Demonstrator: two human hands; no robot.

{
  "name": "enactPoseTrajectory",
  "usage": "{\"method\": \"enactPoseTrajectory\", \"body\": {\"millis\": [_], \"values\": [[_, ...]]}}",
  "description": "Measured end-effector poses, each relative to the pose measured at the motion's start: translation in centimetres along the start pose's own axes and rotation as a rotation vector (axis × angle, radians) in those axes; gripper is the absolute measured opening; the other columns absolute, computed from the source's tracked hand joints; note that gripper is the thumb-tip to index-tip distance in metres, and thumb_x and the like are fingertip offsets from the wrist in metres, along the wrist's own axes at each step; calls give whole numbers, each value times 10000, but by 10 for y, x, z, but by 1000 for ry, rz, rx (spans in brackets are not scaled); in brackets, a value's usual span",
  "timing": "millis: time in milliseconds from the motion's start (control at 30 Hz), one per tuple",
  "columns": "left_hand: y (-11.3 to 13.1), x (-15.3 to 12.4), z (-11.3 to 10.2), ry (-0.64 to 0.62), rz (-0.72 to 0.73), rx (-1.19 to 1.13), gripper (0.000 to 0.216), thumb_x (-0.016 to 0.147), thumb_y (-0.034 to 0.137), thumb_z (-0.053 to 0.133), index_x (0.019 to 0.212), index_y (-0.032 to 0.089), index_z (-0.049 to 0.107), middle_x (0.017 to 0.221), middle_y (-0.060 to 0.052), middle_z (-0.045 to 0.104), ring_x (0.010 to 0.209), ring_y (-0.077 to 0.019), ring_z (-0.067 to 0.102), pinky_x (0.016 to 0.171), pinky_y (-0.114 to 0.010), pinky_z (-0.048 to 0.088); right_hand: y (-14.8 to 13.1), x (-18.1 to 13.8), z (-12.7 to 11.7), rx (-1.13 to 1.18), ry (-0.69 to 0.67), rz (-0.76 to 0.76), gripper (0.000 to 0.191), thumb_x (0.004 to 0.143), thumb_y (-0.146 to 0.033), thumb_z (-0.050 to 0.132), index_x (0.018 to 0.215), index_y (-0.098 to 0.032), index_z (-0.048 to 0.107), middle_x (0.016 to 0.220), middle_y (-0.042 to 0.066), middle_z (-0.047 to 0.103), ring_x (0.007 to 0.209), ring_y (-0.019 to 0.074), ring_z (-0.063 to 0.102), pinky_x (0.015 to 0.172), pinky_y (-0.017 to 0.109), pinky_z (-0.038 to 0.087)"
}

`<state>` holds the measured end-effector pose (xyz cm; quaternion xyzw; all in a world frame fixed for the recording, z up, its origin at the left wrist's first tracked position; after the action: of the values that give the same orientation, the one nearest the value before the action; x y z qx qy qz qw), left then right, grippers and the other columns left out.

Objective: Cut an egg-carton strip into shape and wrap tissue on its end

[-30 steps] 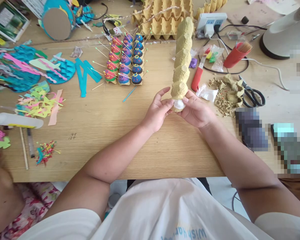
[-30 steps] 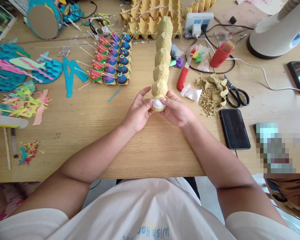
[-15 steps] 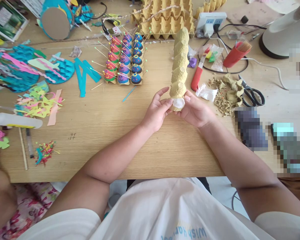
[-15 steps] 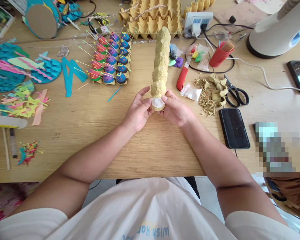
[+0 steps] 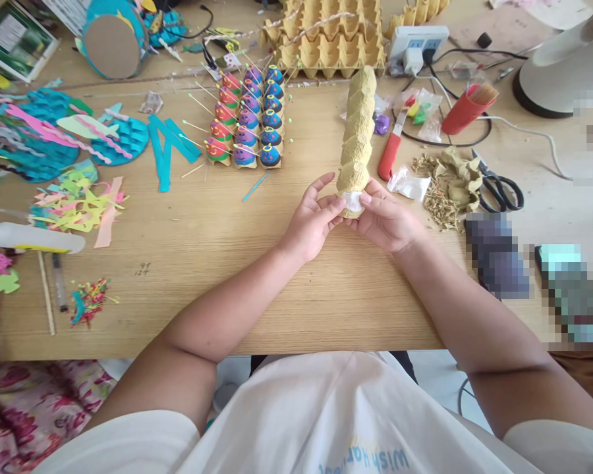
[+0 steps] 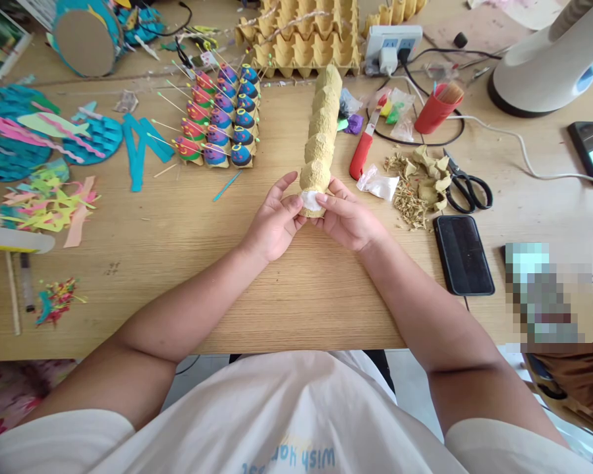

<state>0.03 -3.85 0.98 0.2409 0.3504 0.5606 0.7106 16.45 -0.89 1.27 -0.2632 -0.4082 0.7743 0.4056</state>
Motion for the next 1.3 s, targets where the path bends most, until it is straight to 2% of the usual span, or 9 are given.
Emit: {"method": "enactPoseTrajectory", "body": {"millis": [300, 533, 633, 833, 1300], "values": [[1, 0, 1, 22, 9, 14, 755, 834, 213, 932, 1493, 350, 590, 783, 99, 773, 754, -87, 714, 783, -212, 522, 0, -1, 2, 48, 54, 38, 434, 818, -411, 922, 1152, -340, 654, 1073, -36, 760, 962, 155, 709, 818, 294, 635], [1, 1, 1, 21, -16, 7, 712, 867, 322, 923, 1495, 372, 591, 907, 66, 799, 881, -110, 753, 821, -223, 537, -3, 0, 4, 34, 61, 31, 483, 783, -453, 947, 1145, -333, 651, 1082, -26, 763, 989, 170, 717, 847, 312, 642], [0, 0, 1, 5, -4, 37, 748, 850, 301, 939, 1504, 367, 582, 950, 53, 809, 936, -122, 761, 868, -237, 545, -3, 0, 4, 28, 54, 15, 456, 804, -453, 938, 1136, -331, 649, 1087, -27, 768, 1011, 167, 724, 871, 312, 644], [-4, -1, 1, 10, 79, 82, 802, 783, 218, 980, 1474, 304, 582, 858, 64, 774, 869, -115, 744, 884, -253, 538, -1, 0, 5, 68, 66, 26, 469, 773, -417, 969, 1126, -328, 672, 1060, -44, 771, 948, 148, 709, 854, 288, 648], [-3, 0, 0, 15, 84, 102, 842, 766, 230, 994, 1485, 333, 567, 861, 67, 779, 874, -123, 772, 871, -248, 565, 1, 0, 1, 47, 71, 60, 409, 833, -445, 931, 1096, -313, 647, 1070, -35, 765, 986, 142, 728, 845, 266, 646]]}}
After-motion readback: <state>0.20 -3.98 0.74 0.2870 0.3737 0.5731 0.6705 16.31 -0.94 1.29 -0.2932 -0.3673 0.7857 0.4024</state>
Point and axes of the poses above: each hand's wrist, its own x-axis towards the middle knuckle, its own z-axis out of the palm, y = z × x, the point moved 1 cm from there along x, towards the middle knuckle
